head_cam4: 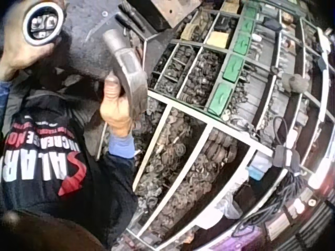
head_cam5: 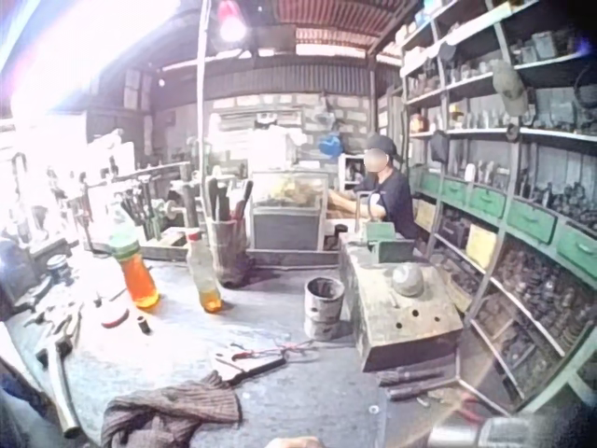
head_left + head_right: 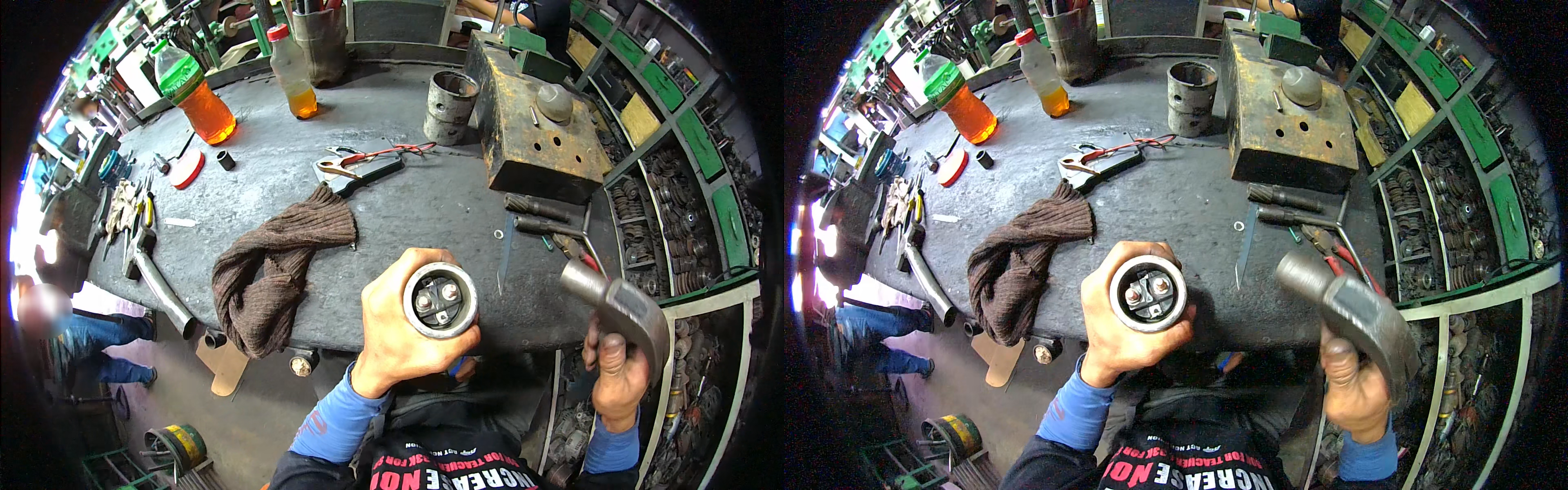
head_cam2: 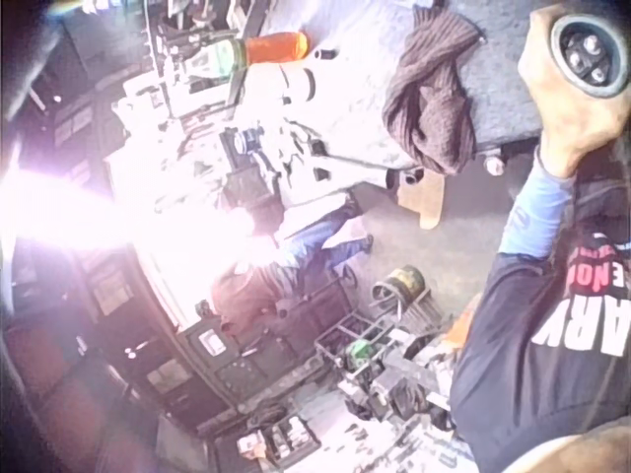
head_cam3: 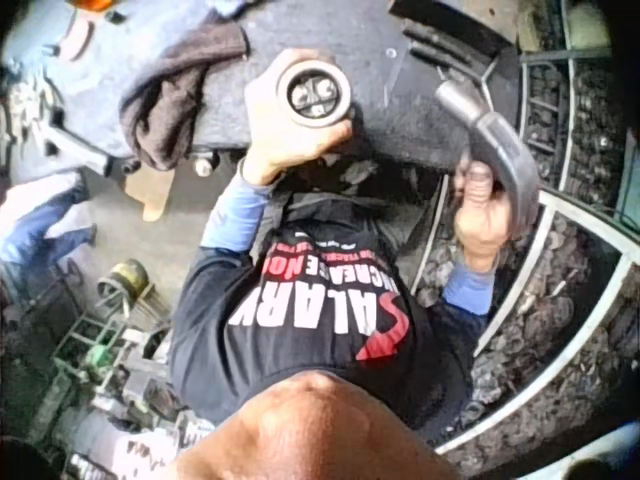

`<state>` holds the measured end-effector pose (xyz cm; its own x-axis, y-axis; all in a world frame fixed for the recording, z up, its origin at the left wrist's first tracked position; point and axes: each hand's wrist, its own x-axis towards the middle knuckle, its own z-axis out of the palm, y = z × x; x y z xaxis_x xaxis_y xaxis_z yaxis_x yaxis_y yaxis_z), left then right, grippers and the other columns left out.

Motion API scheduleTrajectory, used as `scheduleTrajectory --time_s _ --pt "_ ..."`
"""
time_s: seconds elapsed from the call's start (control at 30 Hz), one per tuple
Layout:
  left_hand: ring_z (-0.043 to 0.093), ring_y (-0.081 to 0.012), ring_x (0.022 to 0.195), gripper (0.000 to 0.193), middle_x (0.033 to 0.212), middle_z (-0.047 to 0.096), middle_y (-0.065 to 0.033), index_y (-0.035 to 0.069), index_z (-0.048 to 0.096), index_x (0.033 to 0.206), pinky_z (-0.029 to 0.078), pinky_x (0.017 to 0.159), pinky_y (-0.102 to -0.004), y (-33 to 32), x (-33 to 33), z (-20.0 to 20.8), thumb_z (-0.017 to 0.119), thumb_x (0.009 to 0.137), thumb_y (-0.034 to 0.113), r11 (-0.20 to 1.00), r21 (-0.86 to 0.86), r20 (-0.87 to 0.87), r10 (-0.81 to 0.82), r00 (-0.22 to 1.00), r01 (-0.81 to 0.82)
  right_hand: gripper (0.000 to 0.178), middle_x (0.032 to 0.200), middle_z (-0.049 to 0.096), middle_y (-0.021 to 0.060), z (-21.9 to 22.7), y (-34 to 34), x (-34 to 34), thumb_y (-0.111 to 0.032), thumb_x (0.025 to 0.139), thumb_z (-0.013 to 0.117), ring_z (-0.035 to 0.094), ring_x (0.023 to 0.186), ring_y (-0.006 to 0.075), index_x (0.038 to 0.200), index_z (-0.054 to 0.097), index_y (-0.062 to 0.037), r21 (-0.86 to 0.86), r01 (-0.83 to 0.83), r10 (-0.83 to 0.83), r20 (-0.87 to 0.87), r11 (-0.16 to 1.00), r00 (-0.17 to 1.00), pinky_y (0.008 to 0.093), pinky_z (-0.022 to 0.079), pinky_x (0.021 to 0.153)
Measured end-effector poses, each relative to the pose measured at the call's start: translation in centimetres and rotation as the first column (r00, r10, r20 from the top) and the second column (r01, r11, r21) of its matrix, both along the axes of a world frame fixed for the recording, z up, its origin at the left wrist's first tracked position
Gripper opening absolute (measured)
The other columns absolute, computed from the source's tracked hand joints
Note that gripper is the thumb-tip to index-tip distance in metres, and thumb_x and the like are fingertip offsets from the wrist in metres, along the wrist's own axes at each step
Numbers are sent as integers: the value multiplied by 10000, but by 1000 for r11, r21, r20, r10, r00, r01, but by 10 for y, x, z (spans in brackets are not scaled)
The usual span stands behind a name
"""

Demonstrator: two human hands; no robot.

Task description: The person holds a cylindrical metal housing and repeatedly taps it with a hammer to seat a bearing or internal component. They rotate the part between taps, inspect the interior, and continue hammering until the component appears seated. The person then places the hammer down and holds the assembled part.

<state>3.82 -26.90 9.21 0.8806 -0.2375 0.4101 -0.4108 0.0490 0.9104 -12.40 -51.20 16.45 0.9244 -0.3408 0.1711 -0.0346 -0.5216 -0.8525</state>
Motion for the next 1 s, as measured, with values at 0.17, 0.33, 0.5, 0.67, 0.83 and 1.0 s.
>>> scheduleTrajectory --time_s 0.17,0.33,0.5,0.67,0.83,1.0 --pt "758 -223 832 483 939 745 -110 13 702 1069 603 813 -340 -3 -1 0 866 623 100 1000 0 8 24 1000 -24 454 1254 687 190 21 37 26 -324 1012 782 733 980 269 1259 708 50 -274 -153 187 102 949 977 358 576 843" --pt "758 -237 838 489 955 740 -115 11 700 1070 603 809 -347 -2 -1 -3 868 619 100 999 -30 2 34 999 -34 419 1149 726 180 48 53 52 -303 971 827 769 891 276 1221 733 20 -450 -287 369 104 845 923 356 601 769" --pt "753 -262 863 511 972 731 -126 11 695 1076 599 821 -363 -5 -2 -5 874 605 99 999 -44 -25 15 1000 -16 321 1013 745 122 53 55 67 -243 960 832 770 756 245 1170 751 -16 -499 -390 460 19 773 888 354 611 663" --pt "739 -305 875 514 990 730 -138 18 694 1072 592 832 -384 -2 -3 -7 876 597 95 999 -19 -28 36 999 -37 353 1019 749 117 50 54 70 -248 927 864 757 743 226 1178 753 -27 -557 -348 467 82 754 881 342 616 661" --pt "727 -314 894 512 997 732 -139 23 693 1064 586 832 -389 -4 -3 -1 878 592 92 999 -27 8 29 1000 -29 680 906 730 120 69 34 26 -600 1002 643 655 642 183 1310 671 5 18 -40 29 399 999 917 279 462 518" --pt "717 -318 901 491 993 732 -135 23 695 1047 580 833 -397 -1 0 -6 874 593 78 998 -15 30 66 997 -66 458 922 725 139 52 52 63 -364 957 802 709 709 253 1221 730 3 -437 -300 395 144 848 907 336 544 619"
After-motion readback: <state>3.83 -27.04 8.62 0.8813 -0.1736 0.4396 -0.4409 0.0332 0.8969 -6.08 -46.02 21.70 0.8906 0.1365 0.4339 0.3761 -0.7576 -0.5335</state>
